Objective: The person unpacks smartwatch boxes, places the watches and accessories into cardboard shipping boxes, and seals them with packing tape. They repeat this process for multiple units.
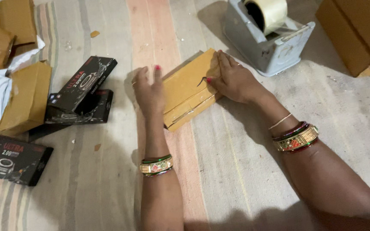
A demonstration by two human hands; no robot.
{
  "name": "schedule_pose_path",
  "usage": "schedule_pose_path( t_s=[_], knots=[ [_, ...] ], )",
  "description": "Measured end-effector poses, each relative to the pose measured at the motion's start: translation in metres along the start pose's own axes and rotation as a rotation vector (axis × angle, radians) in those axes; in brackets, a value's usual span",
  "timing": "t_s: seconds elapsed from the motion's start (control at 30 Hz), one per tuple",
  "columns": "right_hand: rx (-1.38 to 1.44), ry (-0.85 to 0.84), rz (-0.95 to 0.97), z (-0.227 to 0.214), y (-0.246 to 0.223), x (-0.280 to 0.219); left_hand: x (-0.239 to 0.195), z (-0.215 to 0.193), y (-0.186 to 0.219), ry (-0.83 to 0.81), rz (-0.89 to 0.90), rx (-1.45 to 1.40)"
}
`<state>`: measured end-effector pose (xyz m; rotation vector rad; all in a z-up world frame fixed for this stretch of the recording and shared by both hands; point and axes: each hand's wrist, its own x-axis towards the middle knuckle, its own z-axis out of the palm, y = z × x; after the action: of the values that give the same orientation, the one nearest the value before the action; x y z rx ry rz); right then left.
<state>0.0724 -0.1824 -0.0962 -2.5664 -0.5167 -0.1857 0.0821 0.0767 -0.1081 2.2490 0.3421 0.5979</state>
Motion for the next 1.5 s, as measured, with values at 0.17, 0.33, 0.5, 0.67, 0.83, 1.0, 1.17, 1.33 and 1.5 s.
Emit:
schedule_pose_path(
  t_s=[0.17, 0.33, 0.5, 0.67, 0.83, 1.0, 1.17, 1.33, 1.5],
  knots=[
    [-0.009, -0.080, 0.127, -0.002, -0.006, 0.005, -0.022, -0.005, 0.021, 0.023, 0.318, 0.572],
    [0.027, -0.129, 0.256, -0.014, -0.023, 0.005, -0.031, -0.016, 0.038, 0.060, 0.365, 0.583],
    [0.157, 0.014, 0.201, -0.029, -0.027, -0.004, -0.018, -0.019, 0.026, -0.051, -0.038, -0.035],
    [-0.254, 0.079, 0.130, -0.024, -0.066, -0.009, 0.010, -0.009, -0.013, 0.122, -0.164, -0.659],
    [-0.394, -0.246, -0.256, 0.008, -0.121, -0.015, 0.015, 0.011, -0.034, 0.083, -0.103, -0.780],
    [-0.297, -0.296, -0.389, 0.022, -0.128, -0.019, 0.014, 0.002, -0.030, 0.024, -0.085, -0.722],
    [-0.302, -0.078, -0.117, -0.005, -0.081, 0.005, -0.002, -0.049, 0.001, -0.003, -0.027, 0.021],
    [-0.112, -0.133, 0.327, -0.017, -0.031, 0.009, -0.019, -0.083, 0.025, -0.305, -0.288, 0.070],
    [0.155, 0.070, 0.309, -0.013, -0.017, 0.012, -0.018, -0.082, 0.035, -0.298, -0.125, 0.111]
  ],
)
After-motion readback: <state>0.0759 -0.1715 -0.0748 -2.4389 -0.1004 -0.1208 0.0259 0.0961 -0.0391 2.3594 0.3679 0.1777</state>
